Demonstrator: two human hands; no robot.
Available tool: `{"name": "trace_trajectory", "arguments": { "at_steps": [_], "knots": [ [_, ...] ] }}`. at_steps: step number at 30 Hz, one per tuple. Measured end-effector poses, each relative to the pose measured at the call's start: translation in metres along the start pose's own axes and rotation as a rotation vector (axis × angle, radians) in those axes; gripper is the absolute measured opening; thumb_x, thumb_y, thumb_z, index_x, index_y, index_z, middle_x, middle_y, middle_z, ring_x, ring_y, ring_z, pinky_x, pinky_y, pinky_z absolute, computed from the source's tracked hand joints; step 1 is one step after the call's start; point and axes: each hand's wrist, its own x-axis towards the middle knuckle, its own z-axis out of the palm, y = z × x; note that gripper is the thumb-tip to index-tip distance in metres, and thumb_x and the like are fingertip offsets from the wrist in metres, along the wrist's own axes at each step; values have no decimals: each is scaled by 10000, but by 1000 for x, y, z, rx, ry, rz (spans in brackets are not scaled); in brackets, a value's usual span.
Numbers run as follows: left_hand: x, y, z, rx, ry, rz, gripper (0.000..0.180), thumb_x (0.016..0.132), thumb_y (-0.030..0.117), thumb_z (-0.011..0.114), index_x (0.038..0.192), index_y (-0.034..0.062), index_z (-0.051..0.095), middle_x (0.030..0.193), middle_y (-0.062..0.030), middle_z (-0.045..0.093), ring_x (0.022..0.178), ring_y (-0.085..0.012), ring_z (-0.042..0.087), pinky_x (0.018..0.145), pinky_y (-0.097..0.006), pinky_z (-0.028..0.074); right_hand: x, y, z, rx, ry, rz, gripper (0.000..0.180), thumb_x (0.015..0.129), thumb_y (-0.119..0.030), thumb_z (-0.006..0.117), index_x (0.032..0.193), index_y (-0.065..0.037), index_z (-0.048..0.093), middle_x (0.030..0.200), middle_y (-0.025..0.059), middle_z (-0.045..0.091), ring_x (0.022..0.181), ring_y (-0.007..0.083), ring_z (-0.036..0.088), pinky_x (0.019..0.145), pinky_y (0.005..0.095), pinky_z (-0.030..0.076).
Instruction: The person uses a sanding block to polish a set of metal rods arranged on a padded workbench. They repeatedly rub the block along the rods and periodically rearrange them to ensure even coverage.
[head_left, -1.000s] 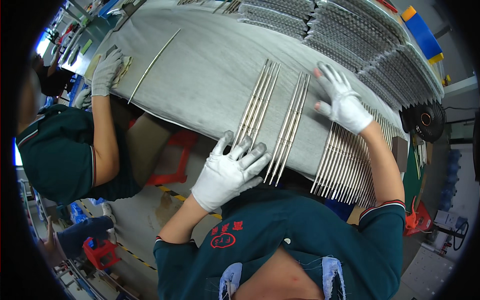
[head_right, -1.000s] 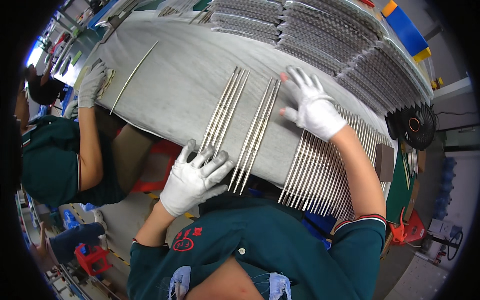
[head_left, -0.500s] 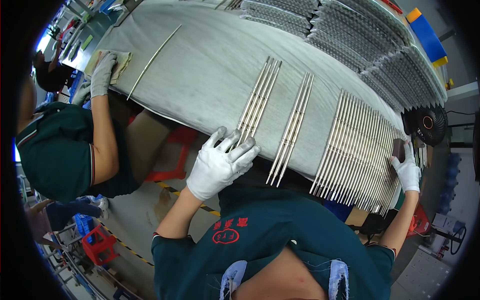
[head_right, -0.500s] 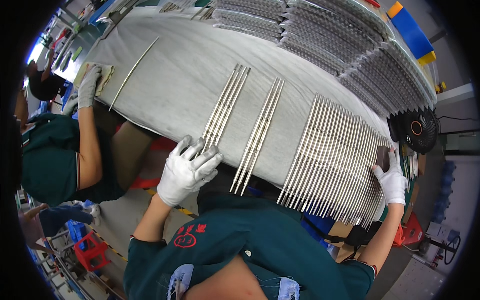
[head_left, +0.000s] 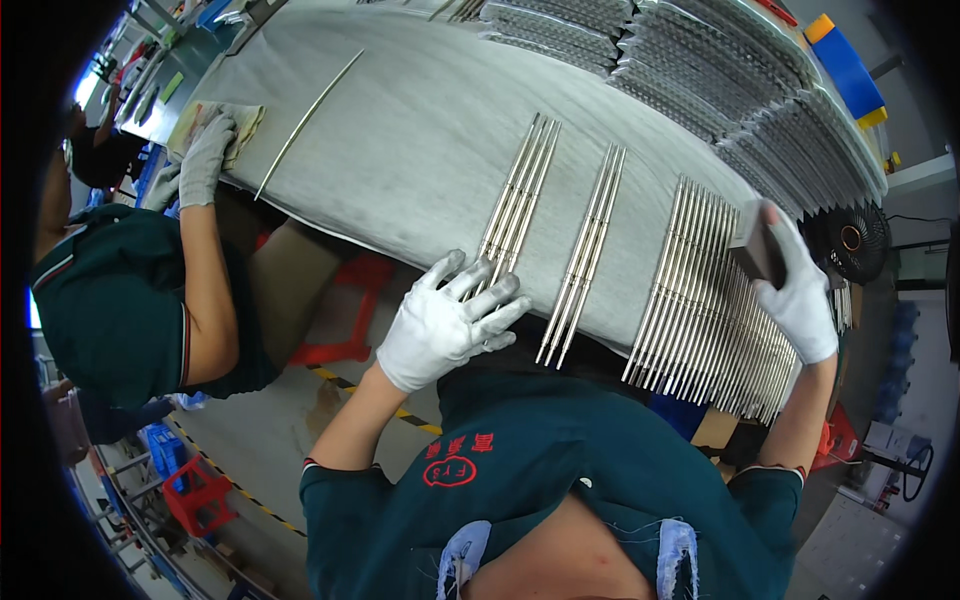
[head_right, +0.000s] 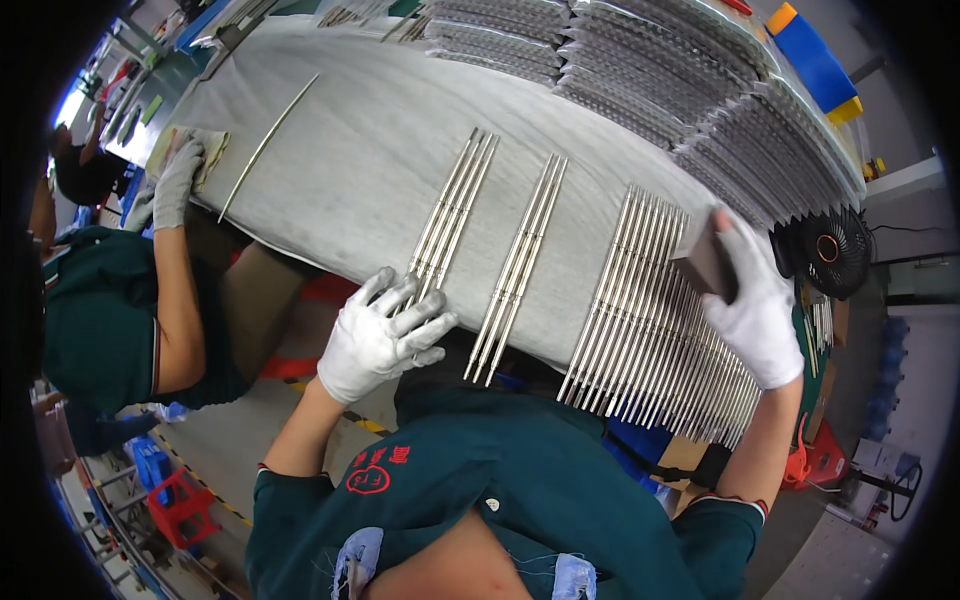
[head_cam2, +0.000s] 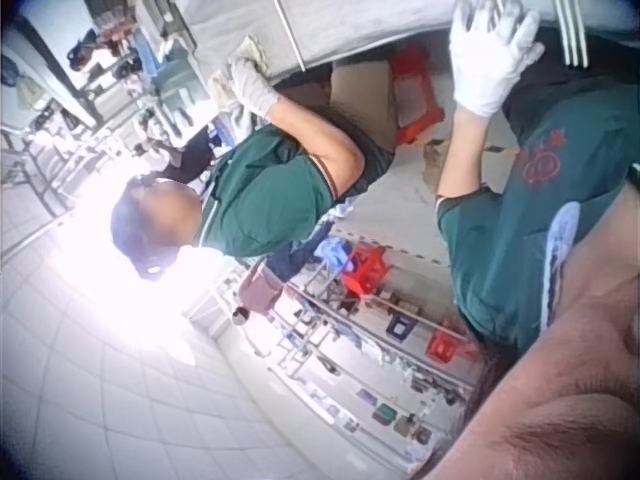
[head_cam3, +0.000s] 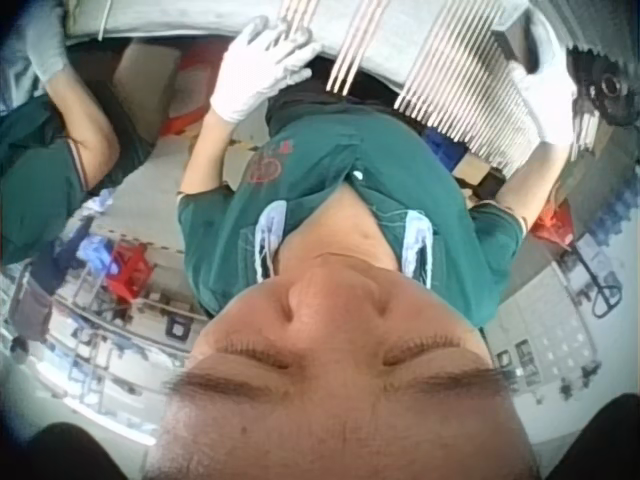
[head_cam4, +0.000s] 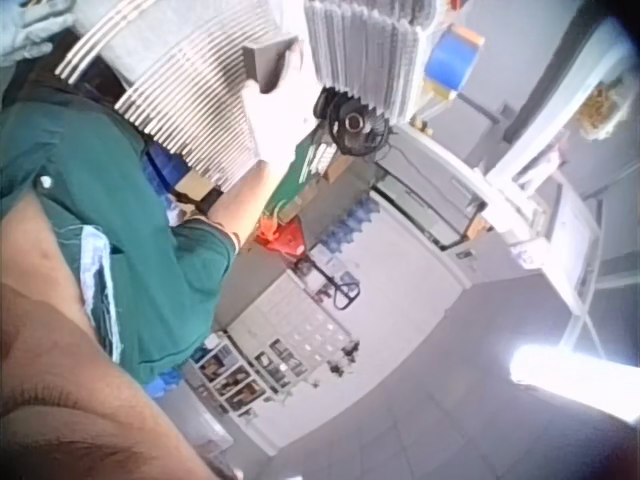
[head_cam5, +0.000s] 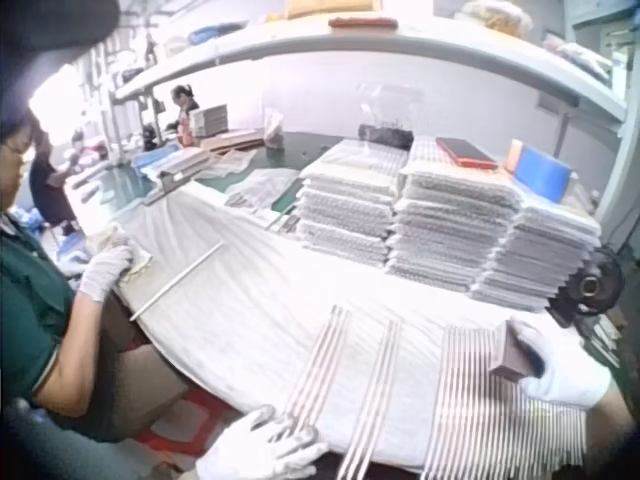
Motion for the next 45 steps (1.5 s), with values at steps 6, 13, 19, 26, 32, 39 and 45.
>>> {"name": "trace_trajectory", "arguments": {
  "at_steps": [6, 13, 19, 26, 32, 39, 45],
  "knots": [
    [-1, 0, -2, -17, 7, 15, 585, 740, 422, 785, 1266, 219, 627, 1187, -28, 667, 1094, -284, 633, 986, -514, 503, 88, -80, 51, -42, -244, -507, 803, 675, 34, 610, 1463, -76, 507, 1547, 128, 429, 1500, 383, 283, 1245, 580, 169],
    [-4, 8, -8, -56, 6, 22, 537, 754, 453, 768, 1218, 212, 643, 1146, -40, 682, 1061, -259, 656, 959, -478, 513, 91, -87, 82, -12, -222, -243, 921, 691, -495, 835, 1462, -96, 530, 1576, 266, 327, 1470, 500, 264, 1188, 594, 276],
    [7, 7, -15, -113, 63, 76, 551, 744, 466, 777, 1190, 173, 638, 1121, -68, 690, 1031, -259, 676, 946, -458, 531, 94, -80, 98, -117, -134, -245, 850, 736, -489, 801, 1444, -91, 550, 1551, 320, 318, 1439, 508, 305, 1179, 541, 306],
    [8, 8, -16, -157, 122, 64, 542, 731, 471, 798, 1152, 166, 646, 1149, -72, 695, 1031, -262, 681, 929, -425, 554, 94, -73, 84, -30, -234, -18, 916, 725, -479, 796, 1497, -86, 495, 1568, 328, 310, 1395, 504, 407, 1153, 528, 365],
    [16, 9, -26, -133, 111, 90, 515, 740, 473, 803, 1117, 154, 654, 1181, -73, 693, 1058, -264, 682, 947, -405, 554, 134, -100, 64, 87, -343, -252, 761, 728, -404, 747, 1445, -209, 581, 1578, 304, 325, 1376, 452, 455, 1107, 507, 427],
    [9, 12, -16, -143, 78, 96, 424, 814, 450, 738, 1067, 118, 663, 1221, -106, 668, 1103, -295, 675, 982, -424, 537, 155, -112, 83, -11, -375, -482, 673, 705, -358, 725, 1368, -259, 661, 1573, 310, 330, 1392, 443, 428, 1112, 493, 422],
    [16, 12, -20, -150, 103, 109, 431, 801, 450, 755, 1069, 128, 652, 1243, -96, 648, 1093, -293, 679, 967, -426, 545, 155, -135, 90, 64, -351, -395, 642, 692, -254, 759, 1329, -218, 693, 1610, 275, 294, 1434, 420, 395, 1169, 462, 360]
  ]
}}
